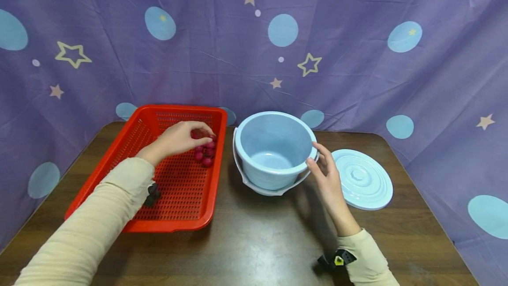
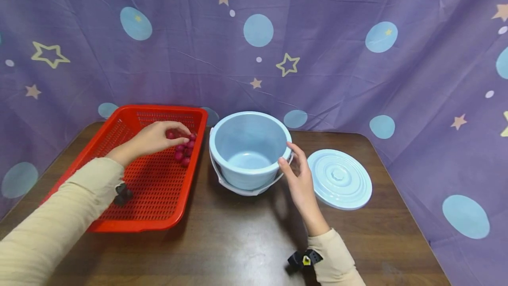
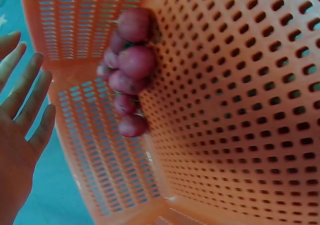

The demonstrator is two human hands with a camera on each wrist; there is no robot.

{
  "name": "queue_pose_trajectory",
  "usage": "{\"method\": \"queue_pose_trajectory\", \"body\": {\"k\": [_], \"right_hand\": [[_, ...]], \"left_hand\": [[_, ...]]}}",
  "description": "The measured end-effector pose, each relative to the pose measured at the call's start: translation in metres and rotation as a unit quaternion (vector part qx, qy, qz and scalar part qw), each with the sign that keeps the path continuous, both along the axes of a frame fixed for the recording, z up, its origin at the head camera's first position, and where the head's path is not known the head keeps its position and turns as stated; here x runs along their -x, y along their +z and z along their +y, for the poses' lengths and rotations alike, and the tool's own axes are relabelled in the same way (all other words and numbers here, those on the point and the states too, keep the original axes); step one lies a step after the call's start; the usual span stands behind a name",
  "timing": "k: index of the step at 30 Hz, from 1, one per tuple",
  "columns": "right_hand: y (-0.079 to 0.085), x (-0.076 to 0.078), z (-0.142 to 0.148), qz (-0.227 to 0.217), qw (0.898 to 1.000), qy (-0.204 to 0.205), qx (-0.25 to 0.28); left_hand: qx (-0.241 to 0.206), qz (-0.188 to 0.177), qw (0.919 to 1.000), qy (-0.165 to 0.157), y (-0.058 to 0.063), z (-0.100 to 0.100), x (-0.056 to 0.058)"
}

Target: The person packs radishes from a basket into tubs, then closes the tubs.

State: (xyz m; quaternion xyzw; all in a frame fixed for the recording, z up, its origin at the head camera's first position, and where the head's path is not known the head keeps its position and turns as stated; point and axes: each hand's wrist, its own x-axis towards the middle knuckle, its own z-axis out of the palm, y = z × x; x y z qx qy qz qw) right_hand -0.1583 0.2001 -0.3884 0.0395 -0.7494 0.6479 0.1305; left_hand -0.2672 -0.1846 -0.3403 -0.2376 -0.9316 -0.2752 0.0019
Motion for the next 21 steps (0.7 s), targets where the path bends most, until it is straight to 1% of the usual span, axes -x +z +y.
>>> {"method": "queue_pose_trajectory", "body": {"k": [8,11,17,21], "right_hand": [[-0.001,0.001,0.0,0.001,1.0,0.001,-0.003],[-0.001,0.001,0.0,0.0,1.0,0.001,-0.004],[0.0,0.001,0.0,-0.002,1.0,0.003,0.002],[0.0,0.0,0.001,-0.004,1.0,0.003,0.003]], "left_hand": [[0.008,-0.047,0.9987,0.02,-0.016,-0.014,0.003],[0.012,-0.062,0.9977,0.023,-0.021,-0.018,0.004],[0.02,-0.072,0.9969,0.024,-0.03,-0.024,0.006],[0.039,-0.084,0.9954,0.025,-0.035,-0.026,0.006]]}}
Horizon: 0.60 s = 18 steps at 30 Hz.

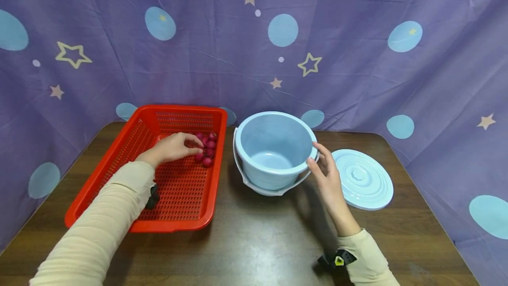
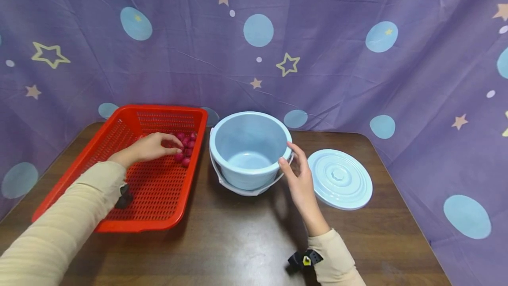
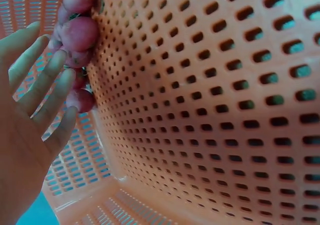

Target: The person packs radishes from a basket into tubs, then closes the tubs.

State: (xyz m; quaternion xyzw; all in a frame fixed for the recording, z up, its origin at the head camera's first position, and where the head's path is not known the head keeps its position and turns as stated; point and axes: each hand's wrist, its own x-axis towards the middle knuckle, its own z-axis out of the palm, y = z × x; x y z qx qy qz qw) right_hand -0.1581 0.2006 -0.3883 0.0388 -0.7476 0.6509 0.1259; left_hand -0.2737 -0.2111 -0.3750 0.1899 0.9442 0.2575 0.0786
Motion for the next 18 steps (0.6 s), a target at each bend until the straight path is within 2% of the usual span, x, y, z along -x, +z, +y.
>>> {"method": "queue_pose_trajectory", "body": {"k": [5,11,18], "right_hand": [[0.0,-0.001,-0.001,-0.001,1.0,-0.004,-0.001],[0.0,-0.001,-0.001,-0.005,1.0,-0.004,-0.002],[0.0,-0.001,-0.001,-0.001,1.0,-0.004,-0.008]], "left_hand": [[0.037,-0.018,0.9991,0.008,-0.003,-0.002,-0.001],[0.034,-0.048,0.9982,-0.003,-0.008,-0.003,-0.002],[0.017,-0.033,0.9992,-0.017,-0.012,-0.004,-0.002]]}}
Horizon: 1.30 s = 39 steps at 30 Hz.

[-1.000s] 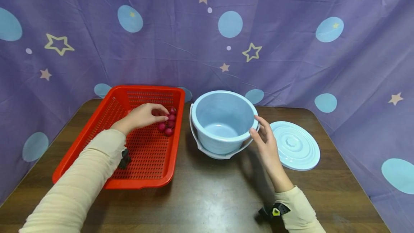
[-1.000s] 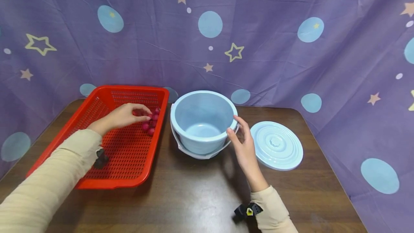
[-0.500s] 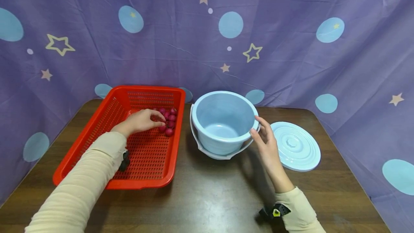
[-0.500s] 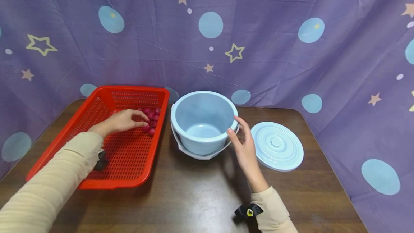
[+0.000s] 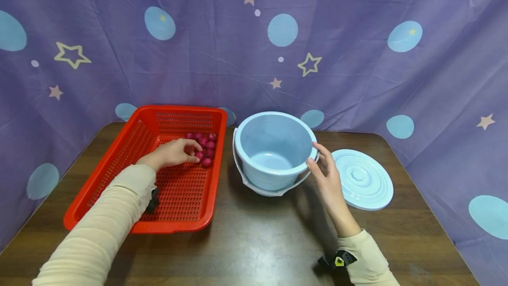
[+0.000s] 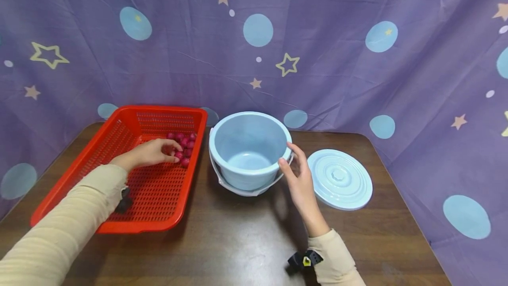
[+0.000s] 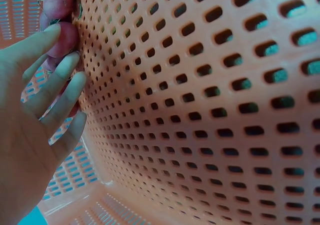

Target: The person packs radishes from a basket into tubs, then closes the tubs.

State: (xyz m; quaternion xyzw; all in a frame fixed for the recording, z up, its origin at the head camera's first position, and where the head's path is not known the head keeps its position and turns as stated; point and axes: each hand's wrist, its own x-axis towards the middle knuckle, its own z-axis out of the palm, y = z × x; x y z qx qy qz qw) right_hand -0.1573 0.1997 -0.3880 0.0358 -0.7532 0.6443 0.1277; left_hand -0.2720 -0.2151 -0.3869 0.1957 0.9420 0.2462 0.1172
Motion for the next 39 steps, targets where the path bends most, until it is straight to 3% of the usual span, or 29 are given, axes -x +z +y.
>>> {"method": "queue_pose_trajectory", "body": {"k": [6,13,20,39], "right_hand": [[0.0,0.0,0.0,0.001,1.0,0.002,0.005],[0.0,0.001,0.001,-0.001,1.0,0.002,0.004],[0.0,0.001,0.0,0.002,1.0,0.0,0.005],[-0.001,0.0,0.0,0.006,1.0,-0.003,0.0]], "left_hand": [[-0.011,0.011,0.9999,-0.004,-0.002,-0.001,0.001],[-0.004,-0.016,0.9999,0.003,-0.002,0.0,0.003],[-0.006,-0.007,1.0,0.0,0.002,0.002,0.001],[-0.043,0.047,0.9978,0.02,0.038,0.0,-0.005]]}}
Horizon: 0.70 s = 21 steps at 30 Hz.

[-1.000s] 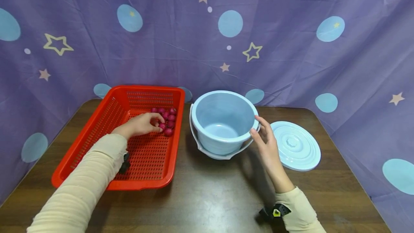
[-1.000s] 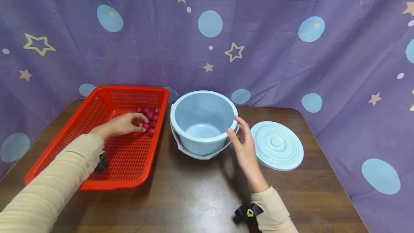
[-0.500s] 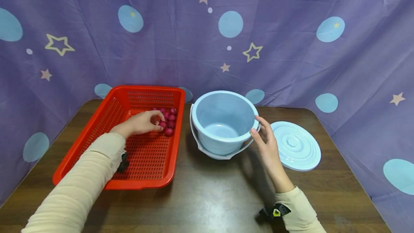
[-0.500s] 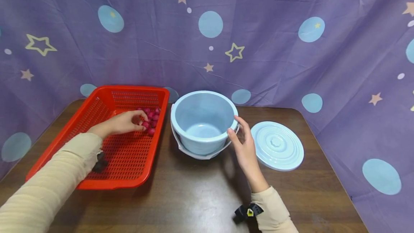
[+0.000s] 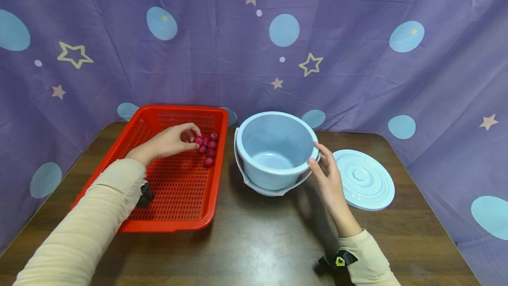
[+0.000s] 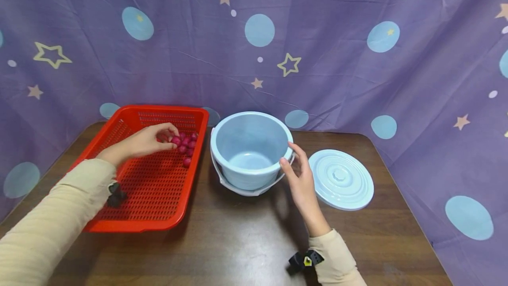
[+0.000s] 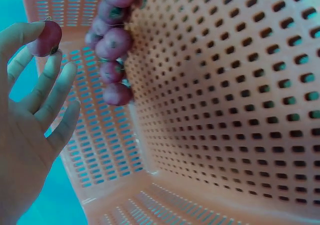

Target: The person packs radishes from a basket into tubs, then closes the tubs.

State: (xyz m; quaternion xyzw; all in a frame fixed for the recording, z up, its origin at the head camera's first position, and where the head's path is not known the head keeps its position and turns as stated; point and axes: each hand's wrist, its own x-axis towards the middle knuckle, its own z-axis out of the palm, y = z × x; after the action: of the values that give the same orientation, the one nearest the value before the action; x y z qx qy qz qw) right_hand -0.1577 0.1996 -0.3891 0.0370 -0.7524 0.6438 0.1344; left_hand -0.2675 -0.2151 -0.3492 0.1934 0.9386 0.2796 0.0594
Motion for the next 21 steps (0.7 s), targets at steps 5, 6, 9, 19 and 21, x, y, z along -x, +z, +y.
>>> {"method": "queue_pose_trajectory", "body": {"k": [5,6,9,19,21], "right_hand": [[0.0,0.0,0.0,0.002,1.0,-0.004,-0.007],[0.0,0.0,0.0,0.002,1.0,-0.005,-0.008],[0.0,0.0,0.0,0.002,1.0,-0.008,-0.01],[-0.001,0.001,0.0,-0.004,1.0,-0.003,-0.006],[-0.001,0.001,0.0,-0.005,1.0,-0.004,-0.006]], "left_hand": [[-0.011,0.022,0.9997,-0.003,0.011,0.003,-0.001],[-0.012,0.026,0.9996,-0.005,0.013,0.004,-0.002],[-0.015,0.04,0.9991,-0.004,0.02,0.009,-0.004],[-0.042,0.074,0.996,-0.029,0.042,0.03,-0.01],[-0.048,0.075,0.9953,-0.037,0.045,0.035,-0.011]]}}
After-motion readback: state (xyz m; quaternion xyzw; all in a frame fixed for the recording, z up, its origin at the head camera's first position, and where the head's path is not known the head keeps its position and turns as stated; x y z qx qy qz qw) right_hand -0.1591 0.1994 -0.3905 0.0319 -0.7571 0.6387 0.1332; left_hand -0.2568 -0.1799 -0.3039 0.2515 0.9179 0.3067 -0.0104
